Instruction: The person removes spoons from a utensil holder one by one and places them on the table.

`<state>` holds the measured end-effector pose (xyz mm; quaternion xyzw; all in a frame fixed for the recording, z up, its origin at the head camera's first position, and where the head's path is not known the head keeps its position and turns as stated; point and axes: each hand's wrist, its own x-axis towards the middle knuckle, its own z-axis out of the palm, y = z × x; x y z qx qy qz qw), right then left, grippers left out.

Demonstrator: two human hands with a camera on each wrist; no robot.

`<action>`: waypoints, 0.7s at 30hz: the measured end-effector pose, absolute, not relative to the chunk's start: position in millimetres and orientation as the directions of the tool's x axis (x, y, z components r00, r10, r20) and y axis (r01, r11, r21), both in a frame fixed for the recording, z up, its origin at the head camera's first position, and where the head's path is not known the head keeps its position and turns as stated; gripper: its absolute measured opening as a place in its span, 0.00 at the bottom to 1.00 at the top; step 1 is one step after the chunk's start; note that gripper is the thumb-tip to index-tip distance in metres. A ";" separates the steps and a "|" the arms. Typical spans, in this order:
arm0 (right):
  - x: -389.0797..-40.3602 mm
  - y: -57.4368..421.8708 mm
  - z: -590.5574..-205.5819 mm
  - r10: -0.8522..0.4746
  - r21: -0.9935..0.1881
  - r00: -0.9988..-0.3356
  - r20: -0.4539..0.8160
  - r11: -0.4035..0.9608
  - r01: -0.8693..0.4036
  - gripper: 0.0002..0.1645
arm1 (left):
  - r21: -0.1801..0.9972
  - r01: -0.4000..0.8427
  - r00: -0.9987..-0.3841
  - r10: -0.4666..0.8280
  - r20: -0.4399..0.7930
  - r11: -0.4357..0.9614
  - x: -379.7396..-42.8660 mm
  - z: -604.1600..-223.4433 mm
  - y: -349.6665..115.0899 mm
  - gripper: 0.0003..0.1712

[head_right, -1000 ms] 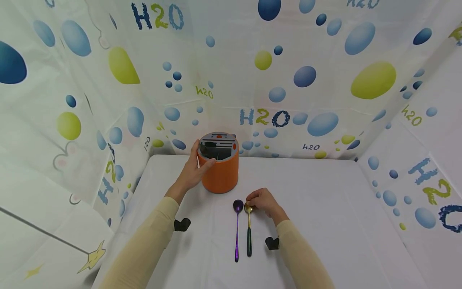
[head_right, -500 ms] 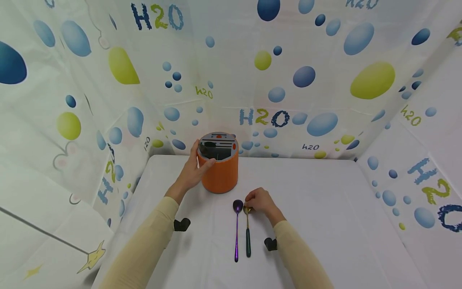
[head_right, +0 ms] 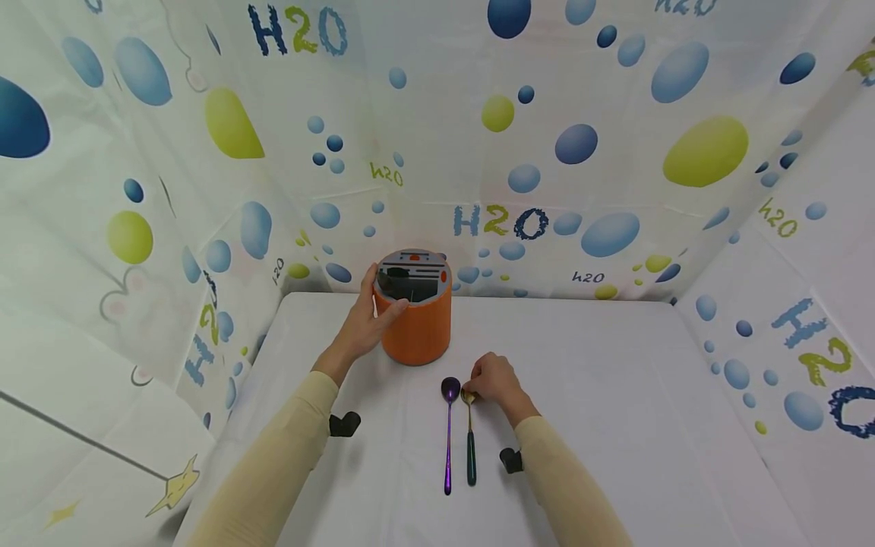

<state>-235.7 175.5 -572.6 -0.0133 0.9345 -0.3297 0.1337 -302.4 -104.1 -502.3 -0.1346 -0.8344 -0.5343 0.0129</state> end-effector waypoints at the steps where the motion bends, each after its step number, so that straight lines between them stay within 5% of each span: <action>1: -235.4 174.7 -571.3 -0.109 -0.608 -0.964 -0.243 0.791 0.064 0.10 | 0.889 0.238 -0.964 0.211 0.165 0.391 -302.6 -502.3 -104.2 0.58; 21: -231.1 171.7 -565.8 -0.080 -0.558 -0.963 -0.259 0.826 0.082 0.11 | 0.891 0.246 -0.962 0.211 0.175 0.382 -301.2 -501.8 -104.4 0.57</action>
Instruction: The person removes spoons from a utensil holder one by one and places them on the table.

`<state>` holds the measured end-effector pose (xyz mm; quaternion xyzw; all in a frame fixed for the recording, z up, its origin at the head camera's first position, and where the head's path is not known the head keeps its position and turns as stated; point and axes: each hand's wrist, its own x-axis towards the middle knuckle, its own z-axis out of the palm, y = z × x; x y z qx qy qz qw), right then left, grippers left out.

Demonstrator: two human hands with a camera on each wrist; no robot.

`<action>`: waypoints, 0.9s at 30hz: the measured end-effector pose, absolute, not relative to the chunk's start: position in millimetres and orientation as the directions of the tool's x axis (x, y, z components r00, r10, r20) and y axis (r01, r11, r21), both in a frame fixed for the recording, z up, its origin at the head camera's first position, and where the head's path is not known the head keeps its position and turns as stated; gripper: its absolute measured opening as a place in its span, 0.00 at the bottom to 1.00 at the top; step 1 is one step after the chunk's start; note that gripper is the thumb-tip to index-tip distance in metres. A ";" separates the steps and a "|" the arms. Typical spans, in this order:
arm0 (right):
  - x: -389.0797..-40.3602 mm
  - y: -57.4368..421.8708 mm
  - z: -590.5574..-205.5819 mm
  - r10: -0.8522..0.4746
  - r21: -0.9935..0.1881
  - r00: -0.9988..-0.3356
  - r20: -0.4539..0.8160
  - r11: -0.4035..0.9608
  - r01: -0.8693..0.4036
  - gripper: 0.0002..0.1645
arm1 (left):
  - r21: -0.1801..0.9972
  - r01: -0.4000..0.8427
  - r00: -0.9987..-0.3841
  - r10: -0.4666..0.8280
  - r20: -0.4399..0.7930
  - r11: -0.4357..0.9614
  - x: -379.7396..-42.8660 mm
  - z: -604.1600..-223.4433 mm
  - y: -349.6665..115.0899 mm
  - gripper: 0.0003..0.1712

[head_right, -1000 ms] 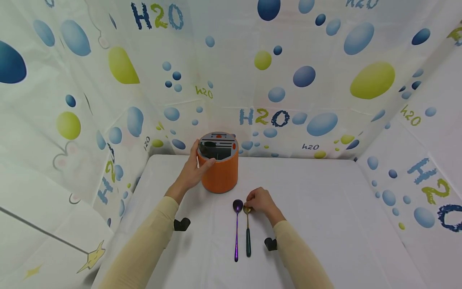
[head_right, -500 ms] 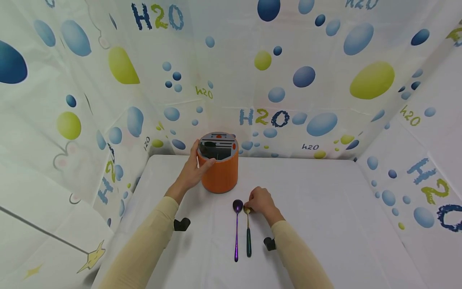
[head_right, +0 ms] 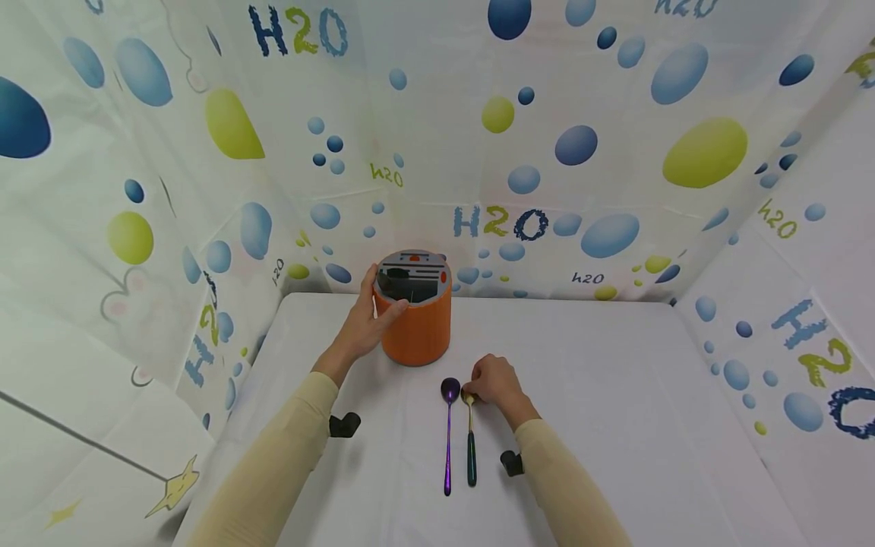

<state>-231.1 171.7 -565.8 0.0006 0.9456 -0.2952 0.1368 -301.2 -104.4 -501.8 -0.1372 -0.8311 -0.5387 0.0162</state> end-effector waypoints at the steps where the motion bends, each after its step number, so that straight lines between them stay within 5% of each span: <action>1: -231.0 171.6 -565.8 -0.078 -0.559 -0.963 -0.258 0.825 0.083 0.11 | 0.890 0.246 -0.962 0.210 0.175 0.384 -301.1 -501.6 -104.2 0.58; 27: -227.4 173.1 -566.9 -0.063 -0.543 -0.976 -0.207 0.837 0.062 0.12 | 0.888 0.258 -0.959 0.213 0.188 0.380 -302.7 -505.0 -104.8 0.58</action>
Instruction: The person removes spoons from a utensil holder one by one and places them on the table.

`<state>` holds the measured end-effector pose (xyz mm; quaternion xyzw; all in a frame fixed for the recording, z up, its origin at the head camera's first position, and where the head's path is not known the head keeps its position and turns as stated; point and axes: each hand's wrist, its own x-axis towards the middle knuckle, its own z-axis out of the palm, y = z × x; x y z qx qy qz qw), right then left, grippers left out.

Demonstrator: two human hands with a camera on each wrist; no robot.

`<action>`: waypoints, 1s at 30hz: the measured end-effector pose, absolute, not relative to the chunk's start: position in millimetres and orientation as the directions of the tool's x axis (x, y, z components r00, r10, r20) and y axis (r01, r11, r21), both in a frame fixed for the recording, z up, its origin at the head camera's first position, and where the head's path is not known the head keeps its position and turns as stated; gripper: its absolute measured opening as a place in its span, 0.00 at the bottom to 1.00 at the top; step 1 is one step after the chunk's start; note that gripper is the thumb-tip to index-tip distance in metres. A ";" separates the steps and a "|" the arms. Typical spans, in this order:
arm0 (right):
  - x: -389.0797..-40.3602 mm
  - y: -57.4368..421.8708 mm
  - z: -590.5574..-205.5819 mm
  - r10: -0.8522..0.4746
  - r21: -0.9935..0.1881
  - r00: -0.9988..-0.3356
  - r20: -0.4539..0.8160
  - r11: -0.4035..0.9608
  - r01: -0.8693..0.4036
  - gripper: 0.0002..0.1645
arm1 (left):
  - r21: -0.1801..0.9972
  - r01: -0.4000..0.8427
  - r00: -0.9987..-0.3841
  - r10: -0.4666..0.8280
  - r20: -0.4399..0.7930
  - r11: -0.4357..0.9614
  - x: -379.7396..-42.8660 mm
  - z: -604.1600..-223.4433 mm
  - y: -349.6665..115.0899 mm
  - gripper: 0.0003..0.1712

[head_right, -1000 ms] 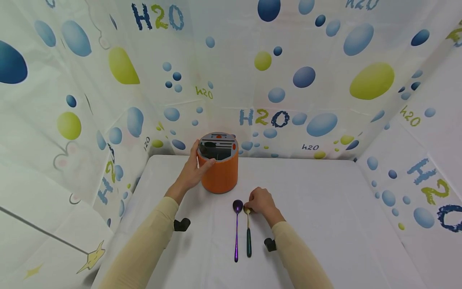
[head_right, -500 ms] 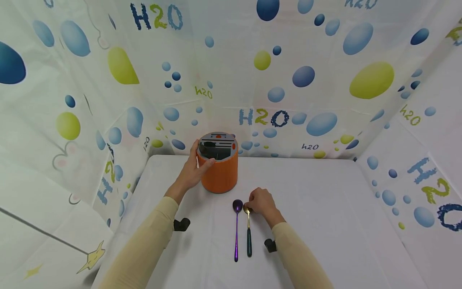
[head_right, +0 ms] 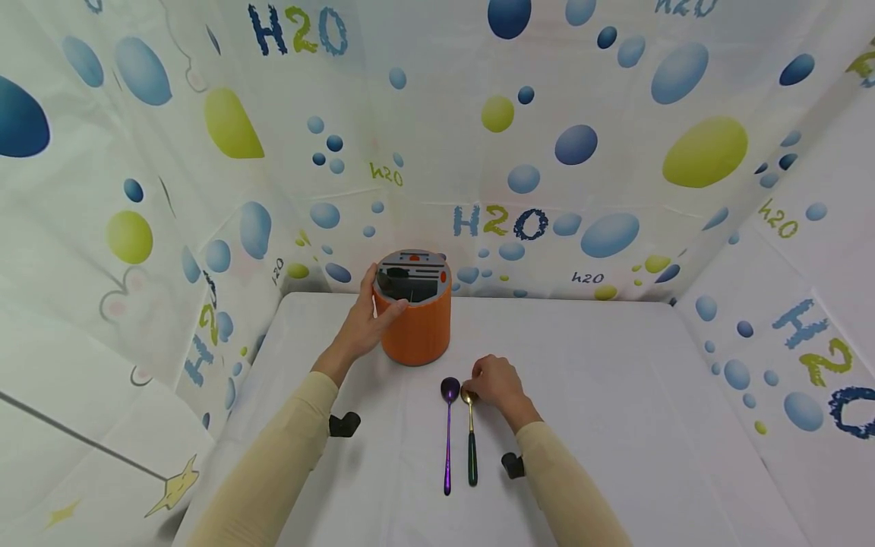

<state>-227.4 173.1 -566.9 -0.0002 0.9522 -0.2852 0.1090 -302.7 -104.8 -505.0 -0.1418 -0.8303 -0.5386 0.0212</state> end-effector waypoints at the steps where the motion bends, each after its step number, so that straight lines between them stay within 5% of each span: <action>1: -227.9 173.3 -566.3 -0.063 -0.543 -0.978 -0.200 0.837 0.058 0.12 | 0.888 0.258 -0.959 0.212 0.188 0.381 -302.6 -504.9 -104.8 0.58; 30: -227.2 169.0 -555.9 -0.193 -0.554 -0.979 0.060 0.810 -0.193 0.29 | 0.890 0.235 -0.965 0.203 0.166 0.390 -300.5 -503.0 -104.6 0.58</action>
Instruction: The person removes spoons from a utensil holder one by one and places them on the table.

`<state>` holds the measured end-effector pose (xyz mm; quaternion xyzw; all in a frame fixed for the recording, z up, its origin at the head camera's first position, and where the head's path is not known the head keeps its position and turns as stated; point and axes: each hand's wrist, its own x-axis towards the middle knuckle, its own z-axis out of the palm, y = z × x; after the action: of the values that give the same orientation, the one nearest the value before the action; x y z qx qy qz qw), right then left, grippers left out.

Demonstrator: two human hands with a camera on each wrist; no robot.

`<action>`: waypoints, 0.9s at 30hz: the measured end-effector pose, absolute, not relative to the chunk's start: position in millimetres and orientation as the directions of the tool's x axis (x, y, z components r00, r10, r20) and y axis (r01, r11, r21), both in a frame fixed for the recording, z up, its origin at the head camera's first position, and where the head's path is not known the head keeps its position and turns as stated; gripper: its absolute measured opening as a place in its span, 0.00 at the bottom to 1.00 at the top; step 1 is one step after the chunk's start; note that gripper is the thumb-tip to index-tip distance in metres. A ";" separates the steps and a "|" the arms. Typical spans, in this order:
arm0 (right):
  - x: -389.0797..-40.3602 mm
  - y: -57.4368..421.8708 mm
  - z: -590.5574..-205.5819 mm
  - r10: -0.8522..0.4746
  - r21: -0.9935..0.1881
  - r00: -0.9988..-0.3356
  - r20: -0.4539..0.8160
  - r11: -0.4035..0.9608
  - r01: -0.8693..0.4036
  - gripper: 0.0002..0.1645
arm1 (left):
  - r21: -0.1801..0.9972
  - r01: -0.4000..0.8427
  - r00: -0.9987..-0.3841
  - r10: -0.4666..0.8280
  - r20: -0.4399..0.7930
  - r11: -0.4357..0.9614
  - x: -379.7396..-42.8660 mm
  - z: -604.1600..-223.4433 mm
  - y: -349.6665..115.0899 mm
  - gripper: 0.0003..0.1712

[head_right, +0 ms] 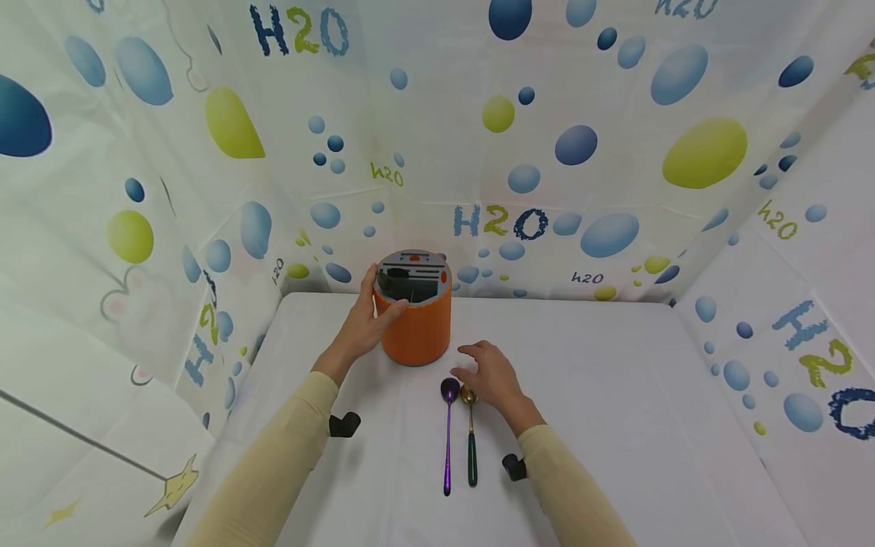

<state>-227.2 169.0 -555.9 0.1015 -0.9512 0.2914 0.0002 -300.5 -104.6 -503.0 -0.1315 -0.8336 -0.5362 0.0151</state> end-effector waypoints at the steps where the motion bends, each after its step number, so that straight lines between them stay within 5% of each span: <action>1: -227.0 168.8 -554.2 -0.192 -0.556 -0.978 0.078 0.806 -0.202 0.30 | 0.889 0.235 -0.965 0.202 0.166 0.392 -300.2 -502.9 -104.6 0.58; 14: -229.9 169.9 -530.9 -0.187 -0.641 -0.932 0.309 0.683 -0.350 0.21 | 0.886 0.229 -0.967 0.196 0.161 0.402 -298.5 -502.5 -104.6 0.59; 27: -228.7 160.0 -502.8 -0.184 -0.648 -0.907 0.378 0.647 -0.401 0.21 | 0.880 0.253 -0.962 0.199 0.187 0.401 -299.9 -503.0 -103.2 0.59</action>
<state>-228.7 160.0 -502.8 0.1631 -0.8966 0.3870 0.1403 -299.9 -103.2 -503.0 -0.1351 -0.8366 -0.5303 0.0259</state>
